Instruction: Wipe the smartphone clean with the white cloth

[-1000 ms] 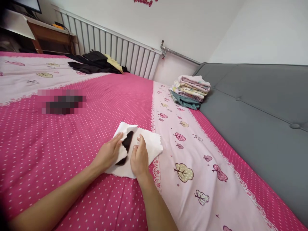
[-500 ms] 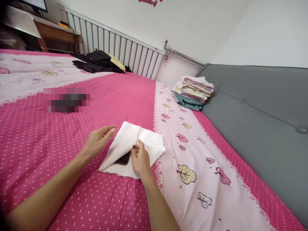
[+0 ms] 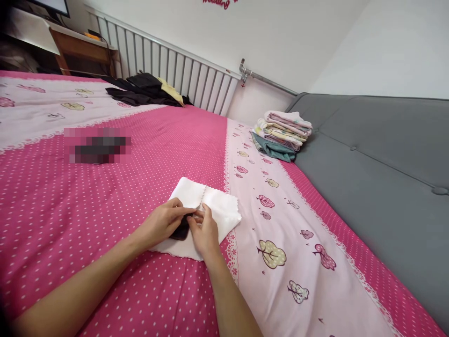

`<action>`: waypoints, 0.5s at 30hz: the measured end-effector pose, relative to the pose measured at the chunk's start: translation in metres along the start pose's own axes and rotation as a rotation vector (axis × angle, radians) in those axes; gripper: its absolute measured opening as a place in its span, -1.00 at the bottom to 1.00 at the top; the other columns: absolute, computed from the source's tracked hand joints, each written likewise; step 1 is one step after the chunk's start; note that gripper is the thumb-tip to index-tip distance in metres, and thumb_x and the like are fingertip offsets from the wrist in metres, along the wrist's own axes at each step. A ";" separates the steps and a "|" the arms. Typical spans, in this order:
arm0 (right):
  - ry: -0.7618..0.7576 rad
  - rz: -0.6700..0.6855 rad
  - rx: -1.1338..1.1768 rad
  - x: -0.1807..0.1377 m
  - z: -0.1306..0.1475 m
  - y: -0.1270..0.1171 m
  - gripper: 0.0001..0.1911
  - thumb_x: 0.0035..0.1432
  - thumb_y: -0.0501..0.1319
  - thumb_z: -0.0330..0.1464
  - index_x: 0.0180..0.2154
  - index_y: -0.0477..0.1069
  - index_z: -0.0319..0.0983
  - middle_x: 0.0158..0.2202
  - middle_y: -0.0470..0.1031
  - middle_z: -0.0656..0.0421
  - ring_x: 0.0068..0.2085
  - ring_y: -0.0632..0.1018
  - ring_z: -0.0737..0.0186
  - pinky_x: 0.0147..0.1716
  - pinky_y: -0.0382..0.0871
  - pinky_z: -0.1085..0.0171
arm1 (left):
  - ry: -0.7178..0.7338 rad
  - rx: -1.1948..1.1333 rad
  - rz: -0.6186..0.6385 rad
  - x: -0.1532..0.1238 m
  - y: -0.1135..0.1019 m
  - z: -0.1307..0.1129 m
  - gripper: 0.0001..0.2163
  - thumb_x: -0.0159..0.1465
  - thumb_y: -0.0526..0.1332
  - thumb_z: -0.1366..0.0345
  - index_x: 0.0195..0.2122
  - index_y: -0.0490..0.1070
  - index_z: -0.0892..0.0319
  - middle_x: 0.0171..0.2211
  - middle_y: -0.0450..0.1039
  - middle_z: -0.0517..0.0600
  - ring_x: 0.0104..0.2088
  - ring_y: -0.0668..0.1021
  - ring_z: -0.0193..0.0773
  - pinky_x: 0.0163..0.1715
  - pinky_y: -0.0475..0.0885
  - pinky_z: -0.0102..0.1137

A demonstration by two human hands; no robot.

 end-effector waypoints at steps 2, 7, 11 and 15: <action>0.029 -0.016 0.011 0.001 -0.003 -0.001 -0.40 -0.03 0.27 -0.29 0.08 0.24 -0.22 -0.08 0.53 0.03 -0.26 0.57 0.21 -0.21 0.46 0.18 | -0.149 0.071 -0.151 -0.001 -0.021 0.011 -0.64 0.20 -0.04 0.40 -0.15 0.53 0.11 -0.28 0.37 0.03 -0.33 0.48 -0.24 -0.23 0.38 -0.35; 0.071 -0.016 0.029 0.004 -0.011 -0.002 -0.41 -0.07 0.30 -0.29 0.04 0.30 -0.26 -0.07 0.53 0.00 -0.26 0.57 0.22 -0.20 0.44 0.20 | -0.650 0.408 -0.315 -0.022 -0.076 0.048 -0.68 0.19 -0.02 0.29 -0.30 0.55 0.20 -0.23 0.43 0.15 -0.28 0.52 0.01 -0.32 0.37 -0.21; 0.136 0.023 0.053 0.004 -0.013 -0.002 -0.37 -0.08 0.31 -0.30 0.07 0.27 -0.29 -0.04 0.50 -0.03 -0.26 0.56 0.24 -0.15 0.43 0.17 | -0.862 0.493 -0.127 -0.034 -0.084 0.075 -0.65 0.16 -0.01 0.27 -0.30 0.52 0.36 -0.26 0.47 0.34 -0.22 0.51 0.25 -0.38 0.34 -0.16; 0.264 0.074 0.200 -0.003 -0.011 0.000 -0.38 -0.06 0.33 -0.32 0.06 0.28 -0.30 -0.04 0.49 -0.02 -0.26 0.57 0.25 -0.20 0.47 0.21 | -0.837 0.487 -0.267 -0.034 -0.094 0.073 -0.61 0.19 -0.02 0.09 -0.40 0.49 0.27 -0.23 0.46 0.31 -0.23 0.51 0.22 -0.42 0.33 -0.17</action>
Point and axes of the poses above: each hand's wrist, its own x-axis towards the middle knuckle, its own y-axis out of the palm, z = x × y, the point moved 8 cm from there along x, towards the middle knuckle
